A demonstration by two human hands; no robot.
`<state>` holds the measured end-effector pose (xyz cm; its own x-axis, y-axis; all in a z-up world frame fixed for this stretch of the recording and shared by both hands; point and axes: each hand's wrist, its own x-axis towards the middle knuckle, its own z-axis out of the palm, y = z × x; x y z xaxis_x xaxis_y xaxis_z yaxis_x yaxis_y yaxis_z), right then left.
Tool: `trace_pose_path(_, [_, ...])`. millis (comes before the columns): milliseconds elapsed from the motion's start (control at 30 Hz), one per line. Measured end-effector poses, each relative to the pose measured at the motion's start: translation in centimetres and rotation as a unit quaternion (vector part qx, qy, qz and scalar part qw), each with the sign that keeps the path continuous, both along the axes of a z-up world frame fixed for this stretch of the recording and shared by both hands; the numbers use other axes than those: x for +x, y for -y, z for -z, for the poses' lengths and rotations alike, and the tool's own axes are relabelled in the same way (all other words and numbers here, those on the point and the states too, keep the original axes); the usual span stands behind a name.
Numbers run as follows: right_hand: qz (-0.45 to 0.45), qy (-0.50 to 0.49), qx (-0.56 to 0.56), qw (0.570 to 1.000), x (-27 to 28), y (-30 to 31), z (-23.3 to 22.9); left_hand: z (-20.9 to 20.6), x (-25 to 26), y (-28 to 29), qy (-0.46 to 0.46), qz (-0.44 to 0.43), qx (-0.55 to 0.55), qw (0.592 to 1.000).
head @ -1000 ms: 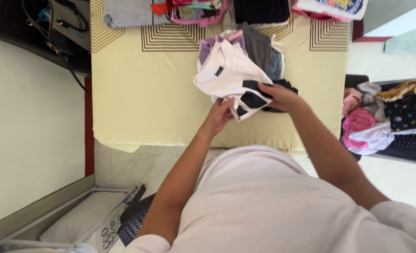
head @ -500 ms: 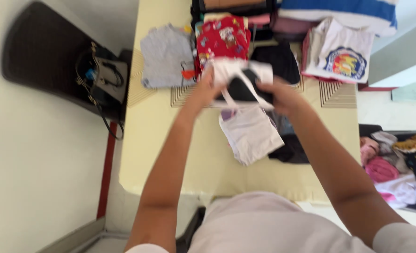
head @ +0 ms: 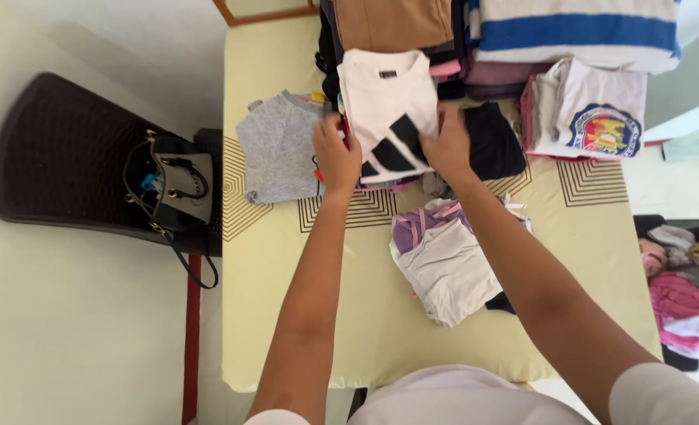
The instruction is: The recorder picks up various items of clothing from a chair and folds them on a table.
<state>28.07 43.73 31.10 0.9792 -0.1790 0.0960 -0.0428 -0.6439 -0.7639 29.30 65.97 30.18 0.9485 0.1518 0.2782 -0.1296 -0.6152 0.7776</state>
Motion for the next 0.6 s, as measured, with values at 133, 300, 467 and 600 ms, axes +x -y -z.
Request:
trace_pose_path(133, [-0.073, 0.23, -0.094, 0.966, 0.2, -1.6, -0.3, 1.0, 0.2, 2.2, 0.195, 0.115, 0.103, 0.969])
trace_pose_path(300, [-0.246, 0.135, -0.174, 0.944, 7.7, 0.6, 9.8, 9.4, 4.5, 3.2, 0.065, 0.136, 0.255, 0.955])
trace_pose_path(467, [-0.291, 0.081, 0.017, 0.953, 3.3, 4.1, 4.6, 5.4, 0.2, 2.6, 0.061, 0.132, 0.267, 0.952])
trace_pose_path(600, [-0.185, 0.017, 0.078, 0.979, -9.6, 8.1, 1.7, 4.0, -11.3, 2.5, 0.133, 0.102, 0.166, 0.972])
